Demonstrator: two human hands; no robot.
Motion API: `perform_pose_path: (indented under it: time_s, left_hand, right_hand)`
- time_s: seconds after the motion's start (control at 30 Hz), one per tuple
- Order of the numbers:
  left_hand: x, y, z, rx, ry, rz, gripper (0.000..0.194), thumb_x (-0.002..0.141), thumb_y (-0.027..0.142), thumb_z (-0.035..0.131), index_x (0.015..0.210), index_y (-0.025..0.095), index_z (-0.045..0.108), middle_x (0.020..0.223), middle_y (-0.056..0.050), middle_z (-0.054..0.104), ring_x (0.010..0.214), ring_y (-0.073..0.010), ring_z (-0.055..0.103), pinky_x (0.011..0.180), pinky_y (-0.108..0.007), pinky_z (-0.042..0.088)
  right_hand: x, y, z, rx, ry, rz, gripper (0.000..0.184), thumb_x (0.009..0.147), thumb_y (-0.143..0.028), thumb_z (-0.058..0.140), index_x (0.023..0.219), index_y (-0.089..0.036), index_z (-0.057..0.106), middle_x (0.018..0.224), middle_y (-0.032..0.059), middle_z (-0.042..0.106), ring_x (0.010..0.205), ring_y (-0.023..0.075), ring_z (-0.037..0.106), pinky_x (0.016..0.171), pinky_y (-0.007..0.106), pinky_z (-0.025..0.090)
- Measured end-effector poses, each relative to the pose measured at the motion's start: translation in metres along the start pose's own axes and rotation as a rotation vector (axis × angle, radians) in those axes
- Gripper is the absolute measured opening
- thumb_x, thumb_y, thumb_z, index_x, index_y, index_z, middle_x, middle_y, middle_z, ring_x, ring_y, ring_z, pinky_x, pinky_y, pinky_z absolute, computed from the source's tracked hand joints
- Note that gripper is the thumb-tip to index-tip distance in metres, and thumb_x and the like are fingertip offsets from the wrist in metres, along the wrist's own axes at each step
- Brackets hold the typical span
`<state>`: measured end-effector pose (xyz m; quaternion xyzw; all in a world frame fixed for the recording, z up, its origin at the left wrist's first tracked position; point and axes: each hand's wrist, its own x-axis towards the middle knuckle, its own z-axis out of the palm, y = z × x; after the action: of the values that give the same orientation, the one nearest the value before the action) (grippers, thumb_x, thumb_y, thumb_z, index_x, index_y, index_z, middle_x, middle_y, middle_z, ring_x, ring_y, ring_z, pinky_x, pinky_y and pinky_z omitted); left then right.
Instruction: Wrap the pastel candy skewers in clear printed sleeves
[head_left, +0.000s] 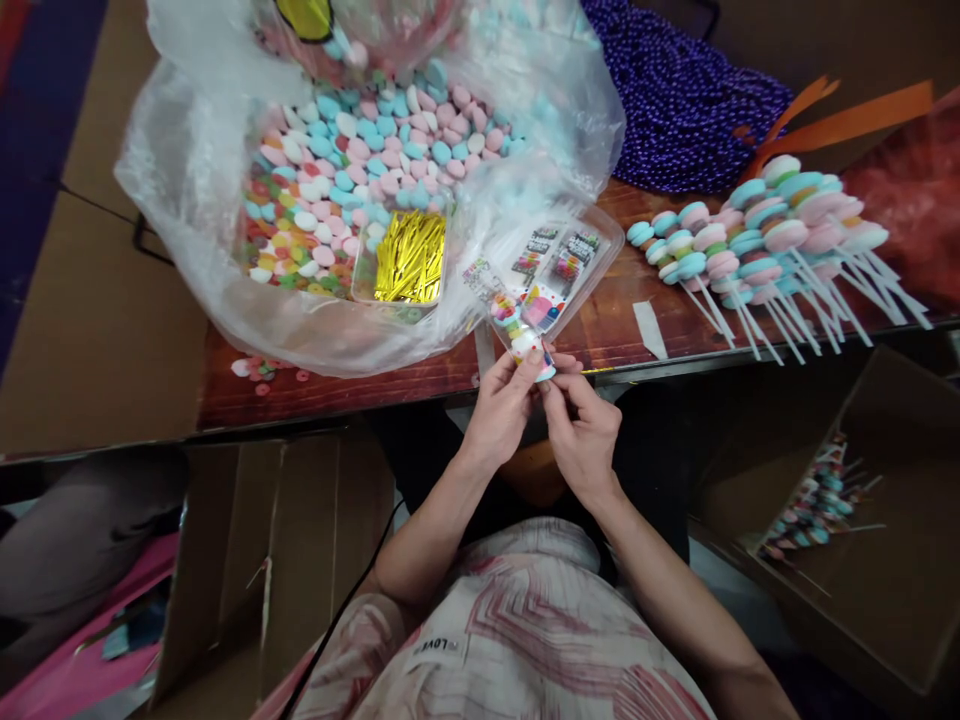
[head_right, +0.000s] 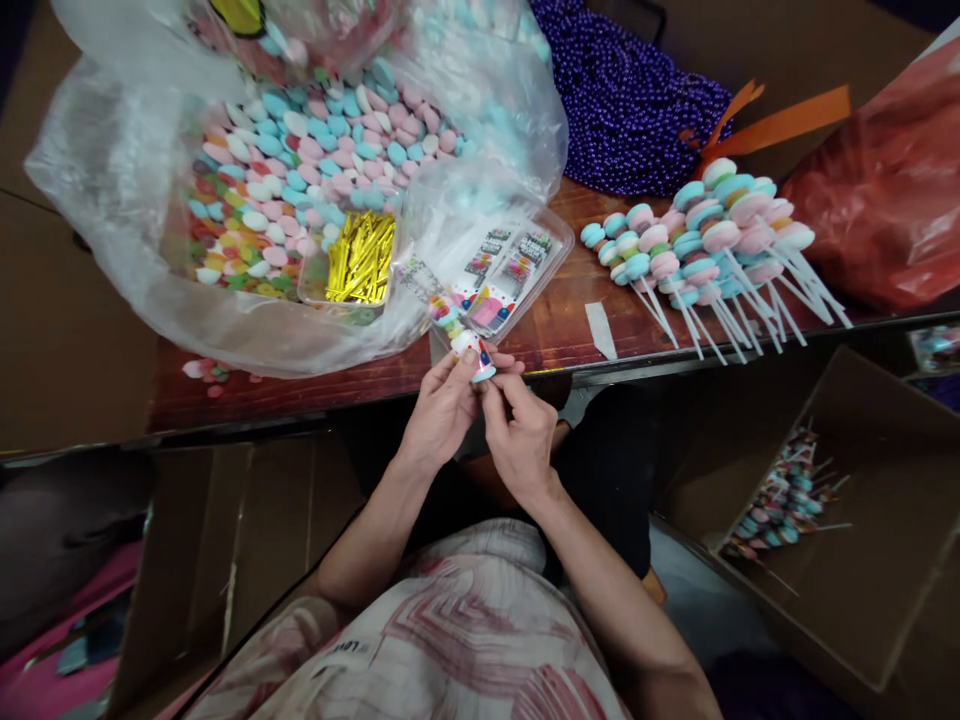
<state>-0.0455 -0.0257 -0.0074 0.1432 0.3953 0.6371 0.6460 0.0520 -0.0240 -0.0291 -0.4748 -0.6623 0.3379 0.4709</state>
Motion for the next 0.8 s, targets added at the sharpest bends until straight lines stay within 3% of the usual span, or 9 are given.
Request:
perform_pose_path:
  time_s: [0.1, 0.2, 0.3, 0.53, 0.8]
  left_hand:
    - [0.001, 0.005, -0.002, -0.025, 0.010, 0.009, 0.026, 0.082, 0.035, 0.079, 0.100, 0.017, 0.071, 0.107, -0.009, 0.078, 0.117, -0.0278, 0.070, 0.100, -0.038, 0.055]
    - [0.004, 0.012, -0.007, 0.003, 0.059, 0.082, 0.026, 0.080, 0.028, 0.082, 0.101, 0.019, 0.070, 0.110, -0.008, 0.078, 0.118, -0.0263, 0.070, 0.101, -0.036, 0.054]
    - [0.007, 0.017, -0.011, 0.018, 0.047, 0.074, 0.024, 0.082, 0.034, 0.080, 0.097, 0.018, 0.071, 0.103, -0.008, 0.079, 0.116, -0.0271, 0.071, 0.100, -0.038, 0.055]
    - [0.006, 0.012, -0.008, 0.040, 0.046, 0.133, 0.031, 0.077, 0.043, 0.083, 0.094, 0.019, 0.070, 0.094, -0.005, 0.079, 0.108, -0.0253, 0.074, 0.098, -0.037, 0.057]
    - [0.006, -0.006, -0.009, 0.112, 0.055, 0.212, 0.031, 0.079, 0.043, 0.082, 0.094, 0.019, 0.070, 0.095, -0.004, 0.078, 0.103, -0.0213, 0.074, 0.097, -0.035, 0.056]
  right_hand:
    - [0.003, 0.000, -0.002, -0.108, 0.025, -0.138, 0.017, 0.095, -0.019, 0.057, 0.083, -0.018, 0.069, 0.067, -0.0014, 0.066, 0.054, 0.0081, 0.054, 0.058, 0.021, 0.045]
    - [0.004, 0.000, -0.005, -0.125, 0.001, -0.178, 0.017, 0.095, -0.020, 0.058, 0.083, -0.018, 0.069, 0.067, -0.0015, 0.064, 0.054, 0.0083, 0.053, 0.058, 0.021, 0.045]
    - [0.004, 0.001, -0.007, -0.053, -0.065, -0.118, 0.017, 0.096, -0.024, 0.058, 0.084, -0.018, 0.068, 0.068, -0.0020, 0.062, 0.056, 0.0084, 0.053, 0.059, 0.022, 0.044]
    - [0.003, 0.002, -0.008, 0.117, -0.152, 0.211, 0.030, 0.098, -0.040, 0.056, 0.078, -0.019, 0.059, 0.059, -0.0067, 0.043, 0.053, 0.0078, 0.037, 0.052, 0.023, 0.033]
    - [0.005, 0.006, 0.003, 0.113, -0.041, 0.240, 0.027, 0.093, -0.041, 0.062, 0.080, -0.018, 0.062, 0.068, -0.0033, 0.060, 0.055, 0.0077, 0.047, 0.057, 0.023, 0.038]
